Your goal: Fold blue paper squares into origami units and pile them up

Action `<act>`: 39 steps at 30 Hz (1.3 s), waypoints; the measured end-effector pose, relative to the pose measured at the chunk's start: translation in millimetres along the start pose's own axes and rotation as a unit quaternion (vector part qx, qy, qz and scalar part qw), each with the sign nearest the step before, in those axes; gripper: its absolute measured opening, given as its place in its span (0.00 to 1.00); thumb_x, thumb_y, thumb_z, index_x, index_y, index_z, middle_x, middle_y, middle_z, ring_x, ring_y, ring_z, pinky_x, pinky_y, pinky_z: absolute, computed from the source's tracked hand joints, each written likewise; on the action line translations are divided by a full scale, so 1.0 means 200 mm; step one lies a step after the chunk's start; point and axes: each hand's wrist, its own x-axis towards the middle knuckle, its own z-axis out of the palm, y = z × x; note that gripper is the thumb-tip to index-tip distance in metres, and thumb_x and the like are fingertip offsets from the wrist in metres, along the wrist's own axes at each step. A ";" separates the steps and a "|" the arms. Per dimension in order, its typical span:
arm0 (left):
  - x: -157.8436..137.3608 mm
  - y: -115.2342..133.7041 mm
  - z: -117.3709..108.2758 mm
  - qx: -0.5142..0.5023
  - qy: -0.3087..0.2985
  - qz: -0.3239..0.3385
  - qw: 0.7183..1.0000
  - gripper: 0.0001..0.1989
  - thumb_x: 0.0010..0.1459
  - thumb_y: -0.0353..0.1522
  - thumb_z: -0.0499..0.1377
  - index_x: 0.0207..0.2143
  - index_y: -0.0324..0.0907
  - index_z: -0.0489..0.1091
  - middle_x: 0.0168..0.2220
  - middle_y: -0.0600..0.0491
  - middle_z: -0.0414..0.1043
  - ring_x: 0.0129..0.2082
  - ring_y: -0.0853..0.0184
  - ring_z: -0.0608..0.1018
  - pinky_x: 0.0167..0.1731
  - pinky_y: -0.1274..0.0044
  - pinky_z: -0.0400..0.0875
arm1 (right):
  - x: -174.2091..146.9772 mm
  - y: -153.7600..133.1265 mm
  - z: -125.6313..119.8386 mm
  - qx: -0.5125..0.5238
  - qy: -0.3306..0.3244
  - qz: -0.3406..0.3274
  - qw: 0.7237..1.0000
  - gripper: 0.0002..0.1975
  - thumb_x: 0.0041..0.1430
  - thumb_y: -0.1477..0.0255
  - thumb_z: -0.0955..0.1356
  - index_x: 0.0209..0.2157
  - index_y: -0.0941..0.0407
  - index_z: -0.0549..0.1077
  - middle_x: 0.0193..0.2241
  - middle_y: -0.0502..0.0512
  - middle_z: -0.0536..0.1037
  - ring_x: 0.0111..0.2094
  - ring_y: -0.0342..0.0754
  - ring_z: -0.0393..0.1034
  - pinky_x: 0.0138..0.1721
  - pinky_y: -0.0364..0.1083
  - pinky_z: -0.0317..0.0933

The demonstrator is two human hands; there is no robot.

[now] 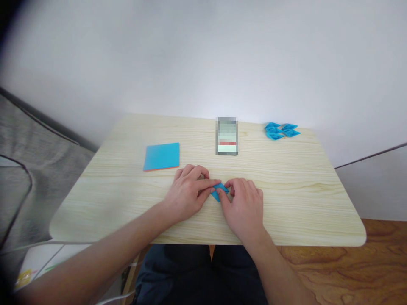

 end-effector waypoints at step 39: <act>0.07 0.09 -0.06 -0.261 0.056 -0.038 0.963 0.06 0.60 0.29 0.63 0.41 0.45 0.74 0.42 0.52 0.74 0.47 0.62 0.74 0.51 0.68 0.69 | 0.00 0.04 -0.10 0.215 0.060 -0.047 0.974 0.02 0.64 0.71 0.70 0.37 0.52 0.78 0.36 0.51 0.81 0.39 0.50 0.74 0.43 0.50 0.65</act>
